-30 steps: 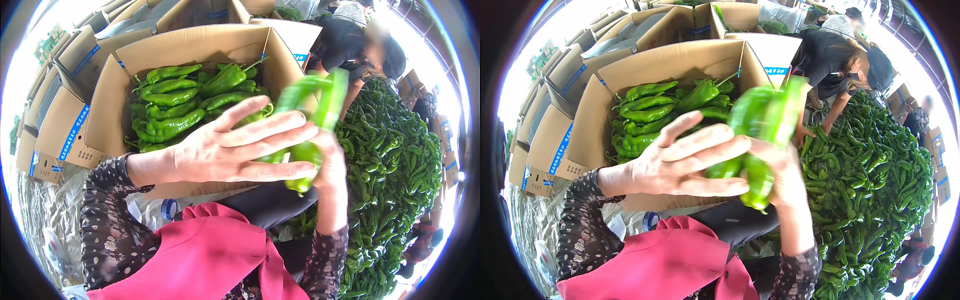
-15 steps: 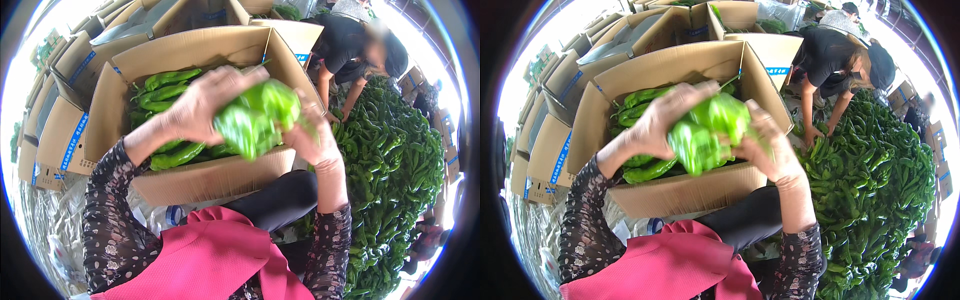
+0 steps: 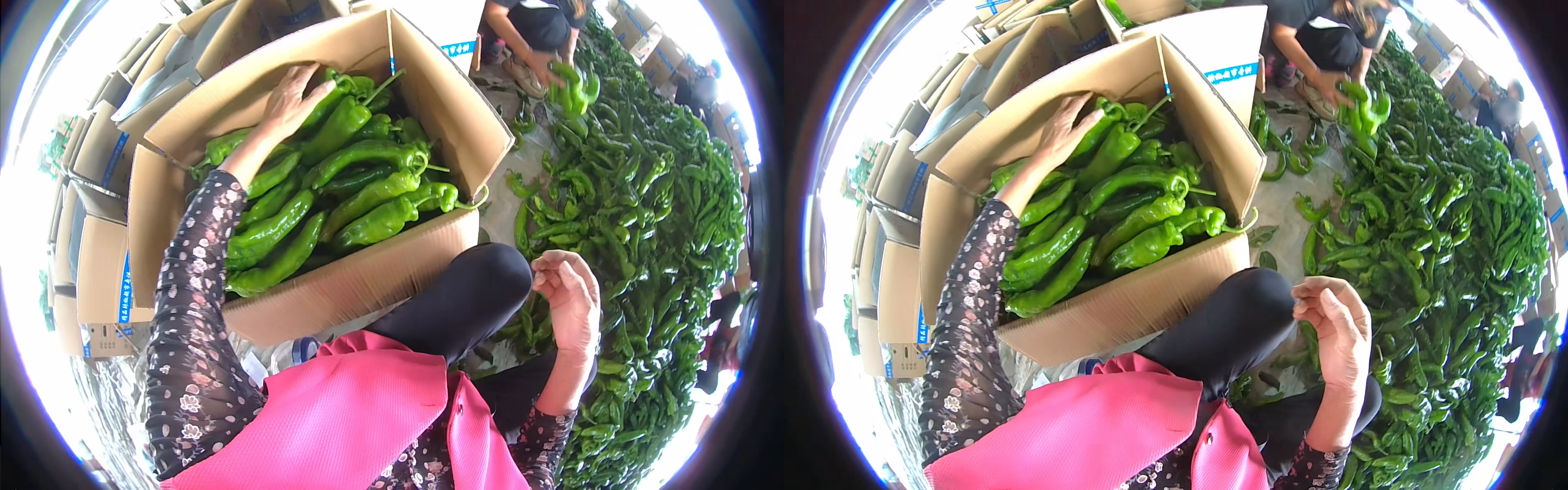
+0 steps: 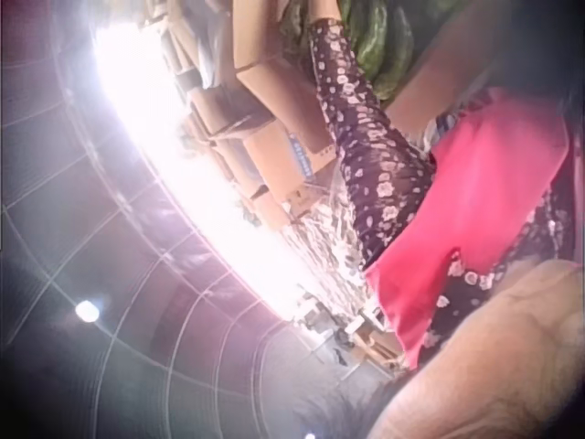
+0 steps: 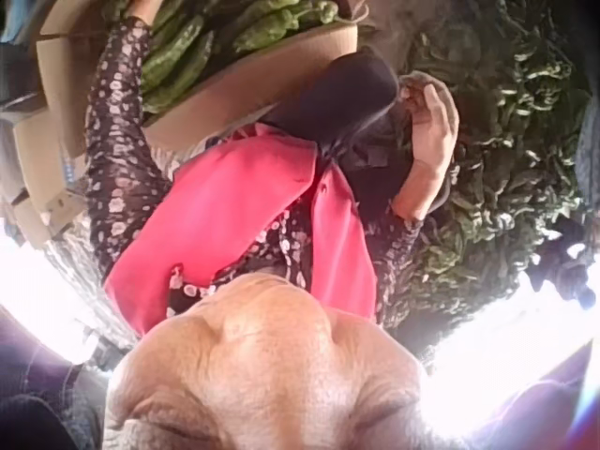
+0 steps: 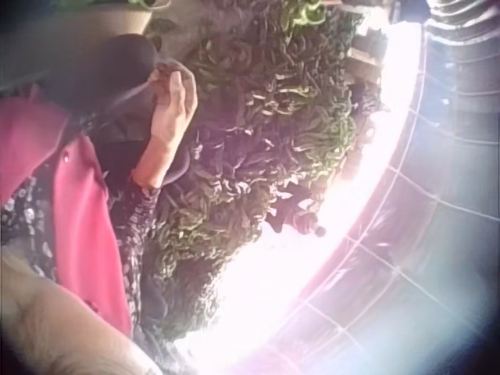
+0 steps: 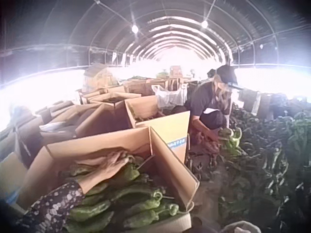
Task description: The person sits on the floor and sorts green peppers from a large pile into cardboard boxes. They pick up peppers, inspect them, and place them into boxes, occasionally moving boxes or adjusting the pile.
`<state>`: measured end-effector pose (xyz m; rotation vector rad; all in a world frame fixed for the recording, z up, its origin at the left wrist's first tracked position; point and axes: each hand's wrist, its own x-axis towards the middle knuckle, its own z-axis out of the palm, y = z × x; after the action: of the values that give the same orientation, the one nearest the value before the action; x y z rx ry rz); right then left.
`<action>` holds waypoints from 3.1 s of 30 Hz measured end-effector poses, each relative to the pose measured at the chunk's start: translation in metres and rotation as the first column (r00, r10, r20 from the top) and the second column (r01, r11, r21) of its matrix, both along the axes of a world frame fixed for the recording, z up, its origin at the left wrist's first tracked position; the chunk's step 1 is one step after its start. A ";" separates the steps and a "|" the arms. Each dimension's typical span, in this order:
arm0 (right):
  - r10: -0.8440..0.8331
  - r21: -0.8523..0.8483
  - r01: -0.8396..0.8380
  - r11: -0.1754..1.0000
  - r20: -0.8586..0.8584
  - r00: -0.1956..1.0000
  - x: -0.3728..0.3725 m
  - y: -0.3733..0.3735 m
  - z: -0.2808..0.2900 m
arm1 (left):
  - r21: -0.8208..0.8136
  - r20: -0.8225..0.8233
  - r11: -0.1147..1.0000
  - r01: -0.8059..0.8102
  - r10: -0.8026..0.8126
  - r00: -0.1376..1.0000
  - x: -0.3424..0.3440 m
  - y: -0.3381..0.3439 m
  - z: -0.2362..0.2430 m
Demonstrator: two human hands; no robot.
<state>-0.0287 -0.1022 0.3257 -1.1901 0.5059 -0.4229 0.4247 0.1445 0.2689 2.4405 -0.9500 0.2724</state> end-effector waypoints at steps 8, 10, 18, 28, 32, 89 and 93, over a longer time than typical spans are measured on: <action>-0.115 0.064 0.117 0.991 -0.035 0.993 -0.036 -0.015 -0.027 | -0.134 0.088 0.991 0.026 -0.015 0.996 -0.022 -0.054 -0.038; -0.170 0.086 0.174 0.981 -0.049 0.984 -0.043 -0.024 -0.037 | -0.048 0.286 0.999 0.020 -0.005 0.958 -0.012 -0.054 -0.036; -0.362 0.019 0.364 0.931 -0.066 0.930 -0.098 -0.058 -0.039 | 0.069 0.089 0.997 -0.034 0.028 0.996 -0.052 -0.103 -0.031; -0.733 -0.091 0.728 0.679 -0.135 0.667 -0.269 -0.106 -0.097 | 0.302 0.400 0.934 0.191 -0.306 0.864 -0.025 -0.037 0.015; -0.806 -0.197 0.784 0.588 -0.217 0.550 -0.338 -0.121 -0.123 | 0.100 0.310 0.971 0.217 -0.237 0.921 -0.200 -0.085 0.105; -0.414 0.301 0.460 0.835 -0.206 0.887 -0.286 -0.205 -0.093 | -0.746 -0.387 0.116 0.655 -0.877 -0.285 -0.503 -0.441 -0.068; -0.521 -0.197 0.485 0.852 -0.226 0.823 -0.224 -0.187 -0.042 | -0.835 -0.537 0.404 0.374 -0.744 -0.396 -0.441 -0.405 -0.041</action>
<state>-0.2528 -0.2889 0.2838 -1.2411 1.0611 -0.7623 -0.0166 -0.2609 0.2282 0.7624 -1.1421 -1.4527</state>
